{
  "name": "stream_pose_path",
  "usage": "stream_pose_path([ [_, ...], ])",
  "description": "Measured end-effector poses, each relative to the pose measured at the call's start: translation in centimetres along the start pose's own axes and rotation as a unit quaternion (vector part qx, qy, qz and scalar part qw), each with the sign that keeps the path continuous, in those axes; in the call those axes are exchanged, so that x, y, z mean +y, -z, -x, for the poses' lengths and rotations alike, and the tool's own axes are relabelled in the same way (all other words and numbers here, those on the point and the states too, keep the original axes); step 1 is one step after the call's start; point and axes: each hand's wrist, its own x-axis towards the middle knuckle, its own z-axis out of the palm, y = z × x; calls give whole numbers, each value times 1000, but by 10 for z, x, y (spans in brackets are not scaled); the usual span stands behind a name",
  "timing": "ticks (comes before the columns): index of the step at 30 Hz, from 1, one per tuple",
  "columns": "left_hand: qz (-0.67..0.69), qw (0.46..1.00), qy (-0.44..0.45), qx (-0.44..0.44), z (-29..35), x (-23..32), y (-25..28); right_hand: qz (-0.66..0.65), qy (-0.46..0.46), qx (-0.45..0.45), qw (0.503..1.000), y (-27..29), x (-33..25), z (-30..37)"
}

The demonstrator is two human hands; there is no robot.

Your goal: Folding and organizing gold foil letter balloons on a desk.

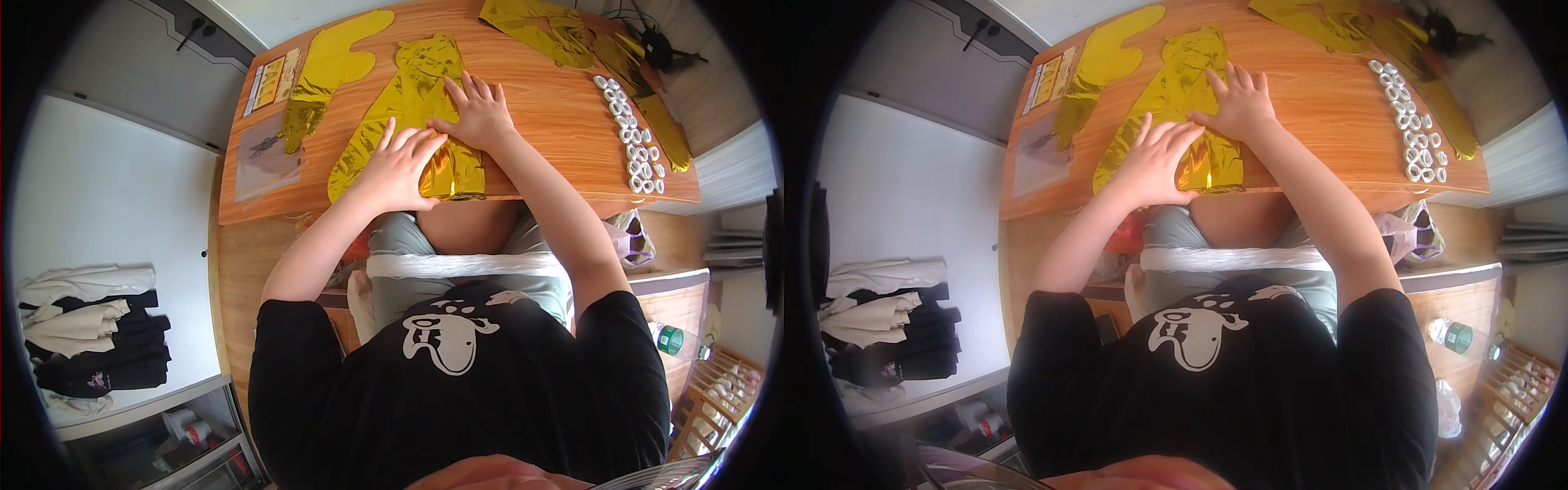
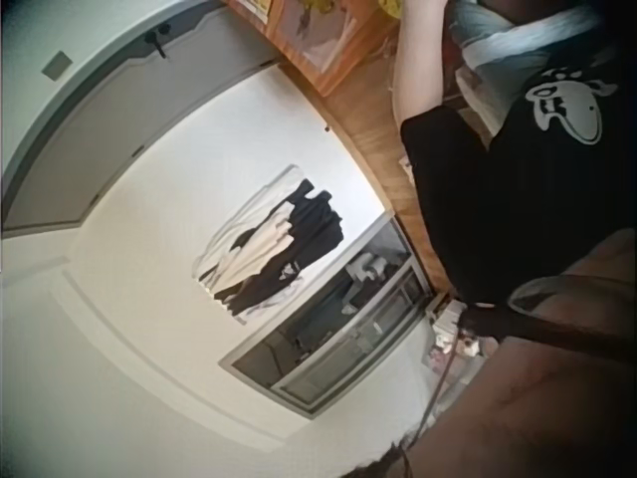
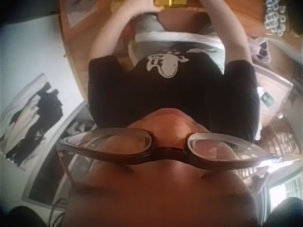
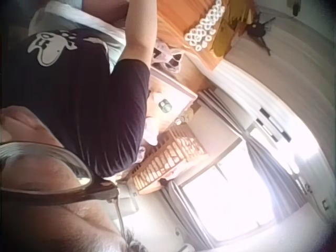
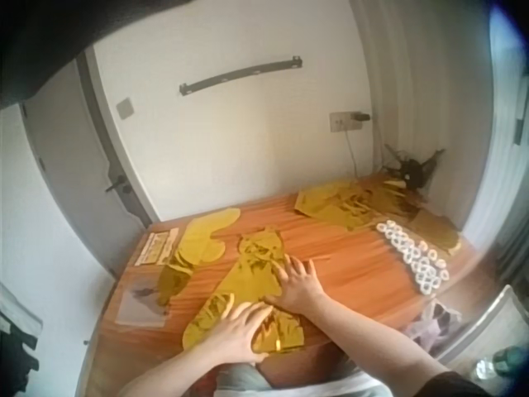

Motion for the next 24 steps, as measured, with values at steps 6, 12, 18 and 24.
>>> stream_pose_path([
  [6, -32, 999, -3, -14, 0, 3, 0, -3, 1, -6, 1000, 1, 0, 0],
  [12, -74, 997, 2, -17, 4, 11, 1, -11, 8, 4, 1000, -2, 1, 0],
  [18, -12, 998, 48, 27, 36, 29, 17, -19, 5, -3, 1000, 0, 1, 0],
  [24, 12, 985, 130, 115, 43, 0, 5, 11, 8, -6, 1000, 6, -3, 0],
])
